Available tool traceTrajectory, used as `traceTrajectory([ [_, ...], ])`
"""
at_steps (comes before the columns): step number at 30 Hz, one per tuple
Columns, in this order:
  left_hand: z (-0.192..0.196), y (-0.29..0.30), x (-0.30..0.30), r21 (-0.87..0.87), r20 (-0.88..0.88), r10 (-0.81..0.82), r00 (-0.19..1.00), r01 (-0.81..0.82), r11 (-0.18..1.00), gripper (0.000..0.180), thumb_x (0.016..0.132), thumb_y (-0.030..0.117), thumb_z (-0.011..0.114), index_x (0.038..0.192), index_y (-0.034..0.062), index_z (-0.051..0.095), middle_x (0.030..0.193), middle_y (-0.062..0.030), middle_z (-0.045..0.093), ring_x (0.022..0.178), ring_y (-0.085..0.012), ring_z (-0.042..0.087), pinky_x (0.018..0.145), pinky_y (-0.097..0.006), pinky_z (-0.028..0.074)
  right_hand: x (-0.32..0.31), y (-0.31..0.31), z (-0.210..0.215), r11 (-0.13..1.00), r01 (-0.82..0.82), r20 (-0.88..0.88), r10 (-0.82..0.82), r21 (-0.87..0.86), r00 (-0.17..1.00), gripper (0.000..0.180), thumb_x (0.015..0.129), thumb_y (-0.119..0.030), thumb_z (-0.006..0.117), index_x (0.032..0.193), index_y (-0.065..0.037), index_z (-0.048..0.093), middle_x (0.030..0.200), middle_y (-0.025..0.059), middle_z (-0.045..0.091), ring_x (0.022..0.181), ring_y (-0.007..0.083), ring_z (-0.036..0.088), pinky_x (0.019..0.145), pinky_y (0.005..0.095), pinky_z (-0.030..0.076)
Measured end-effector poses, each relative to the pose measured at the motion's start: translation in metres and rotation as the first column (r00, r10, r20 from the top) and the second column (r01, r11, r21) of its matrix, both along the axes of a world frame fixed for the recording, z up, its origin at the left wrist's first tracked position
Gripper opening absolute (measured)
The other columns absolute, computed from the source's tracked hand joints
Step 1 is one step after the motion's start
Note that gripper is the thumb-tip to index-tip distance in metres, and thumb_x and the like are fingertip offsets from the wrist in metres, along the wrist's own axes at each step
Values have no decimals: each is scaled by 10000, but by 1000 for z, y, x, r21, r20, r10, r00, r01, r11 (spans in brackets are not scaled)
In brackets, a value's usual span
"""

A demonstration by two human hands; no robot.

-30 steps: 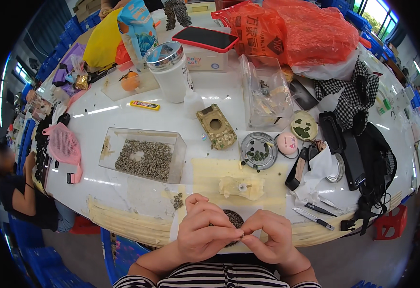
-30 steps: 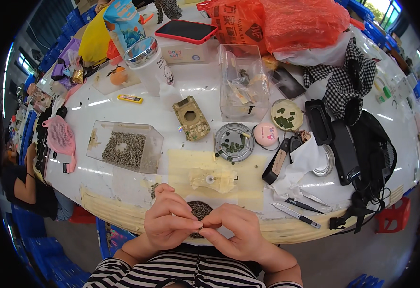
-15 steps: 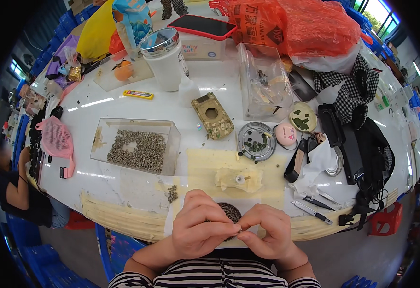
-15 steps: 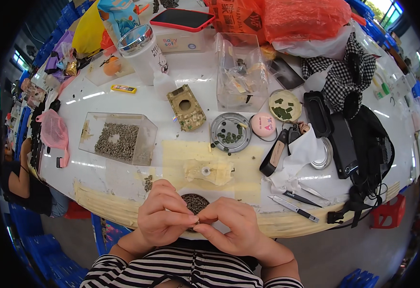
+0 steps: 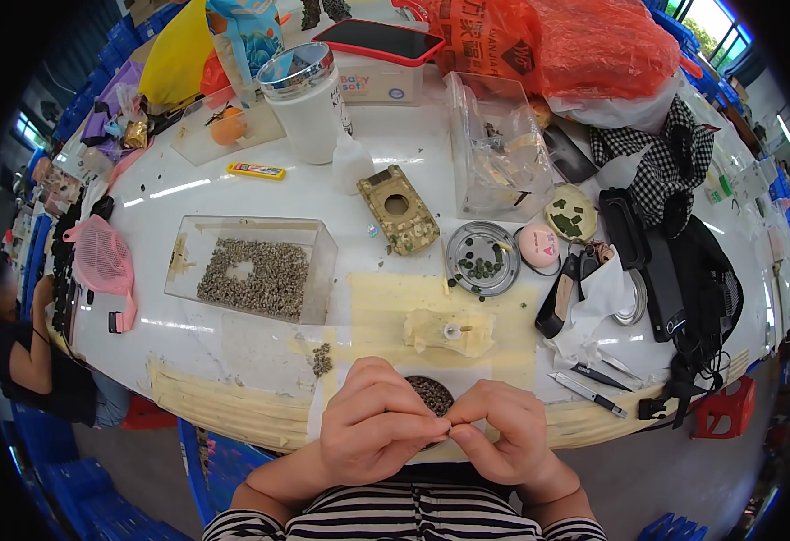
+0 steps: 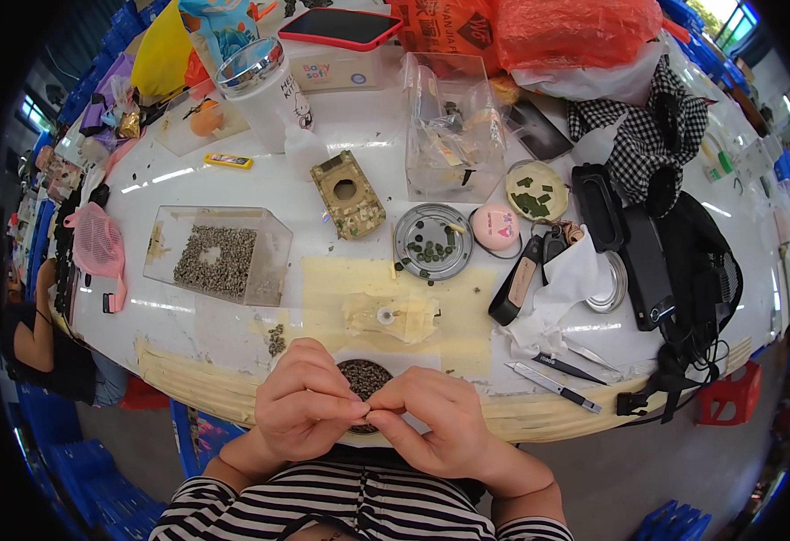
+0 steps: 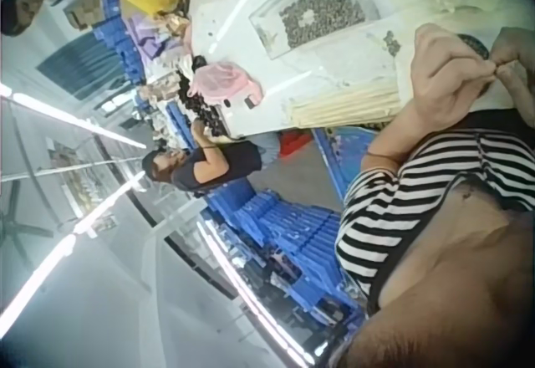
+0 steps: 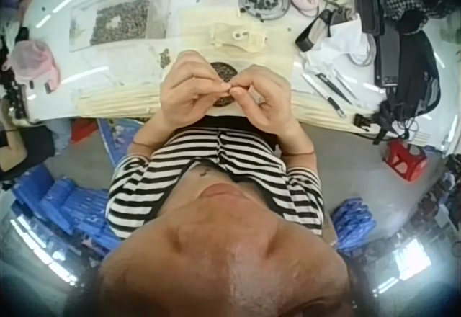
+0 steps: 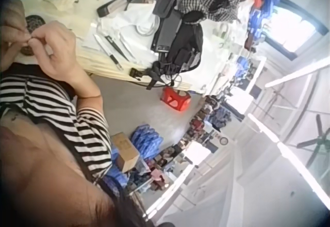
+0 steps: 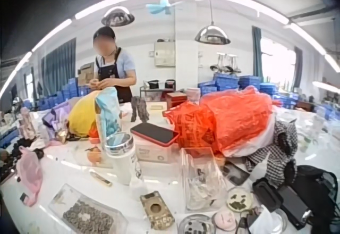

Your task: Manually picking and placing small metallic components onto an assembly base at a workbench.

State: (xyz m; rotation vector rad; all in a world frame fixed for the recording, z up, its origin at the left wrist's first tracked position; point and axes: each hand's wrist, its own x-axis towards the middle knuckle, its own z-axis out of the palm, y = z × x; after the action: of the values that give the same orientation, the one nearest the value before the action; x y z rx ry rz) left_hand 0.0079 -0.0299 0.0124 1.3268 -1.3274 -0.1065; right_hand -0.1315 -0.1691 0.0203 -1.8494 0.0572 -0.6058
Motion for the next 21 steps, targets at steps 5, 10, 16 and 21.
traceTrajectory([
  [5, -1, 1, 0, 5, -15, 6, 1000, -5, 1000, 263, 704, 46, 843, 949, 79, 755, 853, -5, 685, 748, -185, 604, 688, -326, 432, 2, 0, 0, 1000, 9, 3, -9, -23, 1000, 106, 839, -19, 750, 920, -4, 684, 783, 85, 674, 652, 218, 639, 577, 302, 495],
  [10, -2, 1, -2, 0, 13, 41, 999, -41, 999, 256, 712, 39, 837, 950, 70, 749, 853, -13, 685, 748, -189, 607, 685, -327, 440, 0, 1, 1, 1000, 20, -30, -20, -12, 999, 82, 858, -17, 730, 923, 1, 683, 770, 95, 665, 648, 221, 635, 571, 302, 489],
  [16, -1, 1, -2, 77, -55, 158, 986, -154, 985, 201, 759, -9, 806, 940, 44, 738, 842, -57, 666, 743, -213, 600, 659, -305, 453, 2, 2, -3, 989, 144, -20, -145, -38, 989, 88, 889, 3, 685, 975, 12, 697, 802, 109, 683, 640, 221, 634, 581, 293, 491],
  [21, -4, 5, -4, 95, -78, 191, 979, -183, 978, 180, 776, -28, 790, 939, 28, 739, 834, -81, 653, 753, -219, 599, 654, -294, 455, 3, 7, -6, 985, 174, -13, -174, -14, 985, 130, 849, 26, 733, 976, 32, 705, 846, 104, 701, 669, 156, 652, 611, 260, 519],
])
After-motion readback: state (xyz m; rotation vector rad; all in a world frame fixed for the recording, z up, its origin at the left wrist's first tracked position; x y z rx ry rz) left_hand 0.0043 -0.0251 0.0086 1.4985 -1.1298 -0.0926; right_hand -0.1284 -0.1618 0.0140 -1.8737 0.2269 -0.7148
